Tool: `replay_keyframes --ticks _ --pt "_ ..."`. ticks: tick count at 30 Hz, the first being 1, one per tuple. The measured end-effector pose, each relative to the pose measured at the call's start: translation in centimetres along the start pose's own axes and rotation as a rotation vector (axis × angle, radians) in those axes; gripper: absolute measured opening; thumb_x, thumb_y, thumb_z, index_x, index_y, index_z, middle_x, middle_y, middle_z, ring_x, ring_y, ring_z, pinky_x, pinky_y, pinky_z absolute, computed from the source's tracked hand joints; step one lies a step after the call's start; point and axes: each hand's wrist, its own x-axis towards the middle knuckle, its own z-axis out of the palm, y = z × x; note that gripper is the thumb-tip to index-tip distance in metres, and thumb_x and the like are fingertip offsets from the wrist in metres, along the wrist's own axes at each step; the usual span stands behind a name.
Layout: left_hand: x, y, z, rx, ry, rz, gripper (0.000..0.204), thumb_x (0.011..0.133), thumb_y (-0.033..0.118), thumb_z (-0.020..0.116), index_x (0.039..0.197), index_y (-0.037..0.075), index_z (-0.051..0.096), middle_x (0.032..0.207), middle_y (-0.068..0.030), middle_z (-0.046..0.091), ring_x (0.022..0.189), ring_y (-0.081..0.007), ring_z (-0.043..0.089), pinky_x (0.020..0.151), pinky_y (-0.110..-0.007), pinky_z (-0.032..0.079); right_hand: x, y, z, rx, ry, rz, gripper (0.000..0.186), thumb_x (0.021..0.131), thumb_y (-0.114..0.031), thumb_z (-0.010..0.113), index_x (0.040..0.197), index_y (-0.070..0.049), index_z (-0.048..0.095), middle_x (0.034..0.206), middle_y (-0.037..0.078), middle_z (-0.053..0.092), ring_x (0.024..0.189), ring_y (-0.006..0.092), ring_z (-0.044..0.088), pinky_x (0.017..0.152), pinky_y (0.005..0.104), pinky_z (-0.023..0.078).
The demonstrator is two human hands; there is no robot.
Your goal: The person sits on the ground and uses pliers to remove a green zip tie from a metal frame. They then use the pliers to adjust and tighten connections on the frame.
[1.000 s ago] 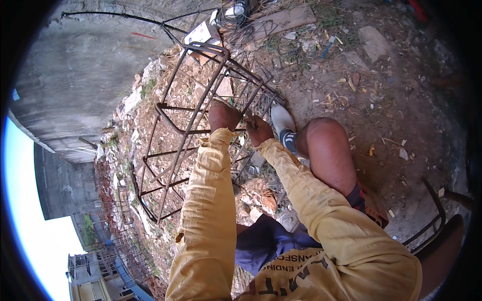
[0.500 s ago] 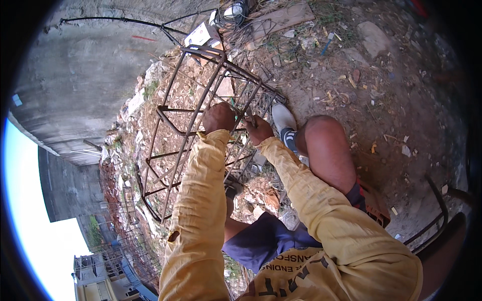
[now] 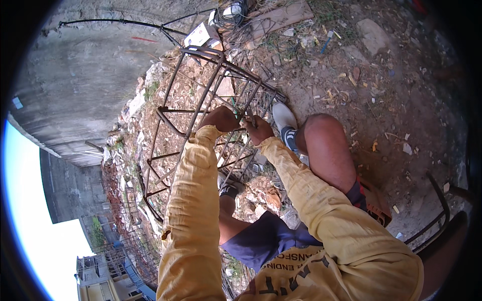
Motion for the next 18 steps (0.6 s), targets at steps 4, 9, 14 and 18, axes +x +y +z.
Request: replay_keyframes --ticks 4,9,14,18 --pt "-0.7 -0.1 -0.1 -0.108 0.053 0.044 0.042 0.085 0.038 0.054 0.078 -0.001 0.068 0.08 -0.0239 0.066 0.078 -0.0401 0.066 0.072 -0.044 0.054 -0.2 0.5 0.6 0.044 -0.04 -0.025 0.041 0.088 -0.034 0.061 0.119 -0.008 0.06 0.087 0.019 0.066 0.078 0.0325 0.065 0.072 0.0408 0.049" --pt "-0.4 0.6 0.7 -0.017 0.115 -0.099 0.039 0.087 0.036 0.054 0.077 0.001 0.069 0.079 -0.0209 0.067 0.075 -0.0376 0.067 0.07 -0.044 0.055 -0.4 0.4 0.6 0.05 -0.014 -0.075 0.041 0.088 -0.035 0.061 0.119 -0.008 0.059 0.088 0.019 0.066 0.079 0.0333 0.065 0.072 0.0413 0.049" --pt "-0.7 1.0 0.4 0.224 0.153 -0.041 0.024 0.084 0.029 0.06 0.07 0.012 0.07 0.072 -0.0085 0.068 0.071 -0.0277 0.067 0.067 -0.04 0.055 -1.0 -1.0 0.2 0.033 -0.029 0.008 0.039 0.088 -0.036 0.061 0.115 -0.009 0.06 0.09 0.02 0.066 0.081 0.0364 0.065 0.074 0.0432 0.049" --pt "-1.0 2.6 -0.4 -0.096 0.308 -0.299 0.028 0.084 0.034 0.062 0.077 0.008 0.069 0.079 -0.012 0.068 0.076 -0.0323 0.067 0.07 -0.042 0.055 -0.9 -0.5 0.5 -0.003 0.022 -0.014 0.035 0.087 -0.034 0.062 0.109 -0.007 0.06 0.086 0.019 0.065 0.078 0.0356 0.064 0.071 0.0429 0.048"
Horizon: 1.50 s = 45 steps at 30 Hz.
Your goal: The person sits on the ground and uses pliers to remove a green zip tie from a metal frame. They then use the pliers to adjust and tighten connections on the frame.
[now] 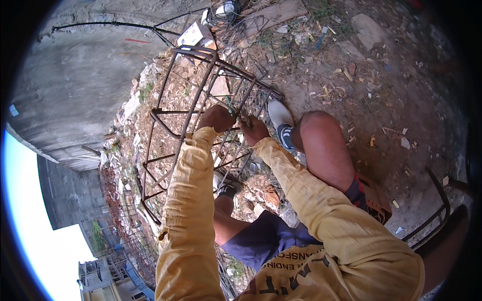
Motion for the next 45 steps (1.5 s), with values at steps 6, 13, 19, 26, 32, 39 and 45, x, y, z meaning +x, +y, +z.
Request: replay_keyframes --ticks 6,13,19,26,32,39,45 --pt "-0.3 1.5 -2.1 -0.298 0.025 -0.201 0.043 0.081 0.041 0.064 0.101 0.004 0.06 0.101 -0.0216 0.066 0.094 -0.0401 0.065 0.081 -0.047 0.053 -0.6 -1.2 -0.3 0.011 0.023 0.082 0.036 0.087 -0.032 0.062 0.115 -0.01 0.058 0.09 0.02 0.067 0.083 0.0361 0.066 0.072 0.0429 0.05" --pt "1.2 -0.5 0.3 -0.097 0.054 0.278 0.018 0.082 0.018 0.065 0.096 0.005 0.066 0.103 -0.0235 0.06 0.096 -0.0426 0.063 0.08 -0.04 0.056 -1.6 -2.2 -0.1 0.036 0.014 0.025 0.037 0.085 -0.031 0.066 0.114 -0.009 0.057 0.088 0.015 0.068 0.075 0.031 0.065 0.07 0.0402 0.05" --pt "0.5 -0.7 0.5 -0.063 0.067 0.339 0.022 0.079 0.013 0.066 0.098 0.002 0.067 0.113 -0.0252 0.056 0.102 -0.0381 0.062 0.078 -0.037 0.057 -2.4 -3.4 1.6 0.175 0.022 0.075 0.039 0.083 -0.034 0.07 0.108 -0.005 0.062 0.09 0.011 0.068 0.074 0.021 0.063 0.07 0.0339 0.049" --pt "0.4 -0.3 0.4 -0.005 0.085 0.339 0.015 0.08 0.012 0.063 0.091 0.003 0.067 0.104 -0.0262 0.059 0.093 -0.0388 0.064 0.075 -0.038 0.058 -0.2 -0.2 2.3 0.402 -0.012 0.002 0.031 0.081 -0.026 0.074 0.099 -0.003 0.065 0.086 0.003 0.066 0.079 0.0119 0.06 0.073 0.0301 0.048" --pt "-2.8 1.8 -1.3 -0.184 0.315 -0.126 0.017 0.087 0.016 0.057 0.089 0.0 0.064 0.103 -0.0233 0.062 0.078 -0.0381 0.067 0.069 -0.041 0.057 -1.0 -2.5 2.5 0.233 -0.061 0.08 0.032 0.084 -0.027 0.066 0.1 0.0 0.063 0.089 0.014 0.066 0.08 0.0254 0.062 0.075 0.0374 0.048" --pt "-10.5 8.9 -4.6 -0.81 0.664 -0.048 0.018 0.092 0.005 0.055 0.107 0.0 0.063 0.101 -0.0176 0.065 0.09 -0.0293 0.065 0.08 -0.038 0.052 -1.2 -4.1 0.3 -0.343 0.197 0.023 0.041 0.084 -0.033 0.06 0.102 0.004 0.057 0.11 0.027 0.055 0.094 0.0445 0.058 0.083 0.0485 0.046" --pt "-11.5 11.2 1.7 -0.76 0.761 -0.083 0.032 0.087 0.0 0.053 0.117 0.004 0.061 0.12 -0.0161 0.061 0.107 -0.0365 0.061 0.088 -0.041 0.051 -2.5 -4.3 -1.1 -0.424 0.227 -0.083 0.03 0.086 -0.026 0.056 0.1 0.001 0.054 0.092 0.029 0.061 0.092 0.0481 0.057 0.079 0.0526 0.045"
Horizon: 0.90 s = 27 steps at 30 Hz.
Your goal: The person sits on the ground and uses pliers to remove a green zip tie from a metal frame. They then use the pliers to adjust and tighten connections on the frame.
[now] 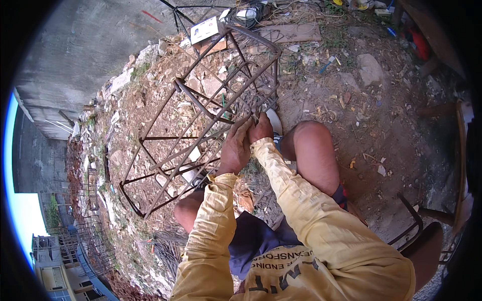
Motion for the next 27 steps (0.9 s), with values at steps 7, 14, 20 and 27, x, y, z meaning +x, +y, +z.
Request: replay_keyframes --ticks 7,14,20,27 --pt "0.5 -1.4 -0.9 0.037 -0.123 0.008 0.031 0.088 0.005 0.053 0.117 0.011 0.063 0.121 -0.0089 0.062 0.103 -0.0321 0.064 0.085 -0.041 0.053 -0.4 -1.4 -1.6 -0.032 -0.121 0.183 0.035 0.084 -0.028 0.058 0.107 -0.003 0.053 0.097 0.029 0.064 0.094 0.0494 0.059 0.079 0.0546 0.047" --pt "0.9 -0.6 -0.9 -0.067 0.003 -0.089 0.027 0.088 0.003 0.053 0.112 0.007 0.066 0.118 -0.0125 0.064 0.104 -0.0333 0.063 0.089 -0.04 0.05 1.6 -2.0 -2.1 -0.282 -0.204 0.048 0.034 0.083 -0.029 0.058 0.1 0.0 0.058 0.099 0.03 0.063 0.098 0.0488 0.058 0.084 0.0528 0.046" --pt "-3.0 -1.4 2.1 -0.557 0.117 -0.72 0.028 0.093 0.019 0.061 0.115 0.003 0.063 0.115 -0.012 0.065 0.103 -0.0189 0.062 0.084 -0.035 0.049 3.3 -2.0 -2.0 -0.387 -0.369 0.026 0.035 0.082 -0.027 0.055 0.101 0.002 0.061 0.105 0.028 0.063 0.101 0.0442 0.06 0.09 0.0493 0.047" --pt "0.5 -1.9 6.4 -1.668 0.493 -1.205 0.041 0.093 0.029 0.061 0.127 0.008 0.054 0.123 -0.004 0.06 0.094 -0.0149 0.059 0.069 -0.03 0.049 9.1 6.2 -0.1 -0.587 -0.581 -0.335 0.035 0.081 -0.029 0.055 0.097 0.002 0.064 0.103 0.029 0.062 0.098 0.0442 0.06 0.087 0.0482 0.048"
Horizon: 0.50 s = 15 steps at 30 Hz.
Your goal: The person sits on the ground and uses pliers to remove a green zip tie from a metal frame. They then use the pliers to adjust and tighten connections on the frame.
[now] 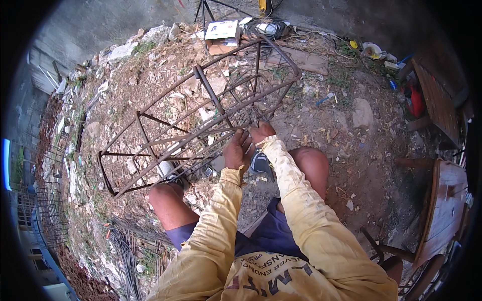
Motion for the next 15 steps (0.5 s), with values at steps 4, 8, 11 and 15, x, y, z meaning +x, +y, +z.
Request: replay_keyframes --ticks 4,8,11,15 --pt "2.0 -0.4 -0.6 0.054 0.013 -0.023 0.044 0.094 0.038 0.057 0.129 0.01 0.053 0.136 -0.0022 0.052 0.112 -0.015 0.053 0.087 -0.033 0.043 0.2 -0.2 -0.9 -0.074 -0.045 -0.107 0.026 0.08 -0.022 0.064 0.099 -0.005 0.067 0.094 0.025 0.063 0.089 0.0396 0.064 0.075 0.0477 0.05" --pt "2.7 -0.1 -1.1 0.203 0.031 0.085 0.033 0.094 0.034 0.059 0.114 0.008 0.056 0.112 -0.0046 0.062 0.096 -0.015 0.059 0.075 -0.03 0.048 -0.8 -2.1 -3.1 0.103 -0.126 -0.117 0.027 0.082 -0.023 0.065 0.097 0.0 0.065 0.083 0.019 0.065 0.073 0.0323 0.066 0.062 0.042 0.051" --pt "2.9 -1.0 -0.6 0.195 0.056 0.211 0.022 0.095 0.028 0.06 0.097 0.007 0.056 0.088 -0.0032 0.064 0.072 -0.0137 0.061 0.06 -0.026 0.051 -2.3 -4.3 -5.4 0.409 -0.154 0.124 0.028 0.085 -0.025 0.064 0.095 0.002 0.065 0.074 0.013 0.064 0.062 0.0237 0.064 0.052 0.0369 0.049" --pt "3.7 -4.2 -0.4 0.39 0.089 0.304 0.021 0.096 0.028 0.058 0.095 0.007 0.057 0.087 -0.0032 0.063 0.074 -0.0141 0.061 0.06 -0.028 0.052 -3.1 -2.1 -5.0 0.602 -0.074 0.24 0.03 0.083 -0.026 0.066 0.09 0.003 0.066 0.075 0.015 0.066 0.067 0.0231 0.064 0.058 0.0366 0.049"
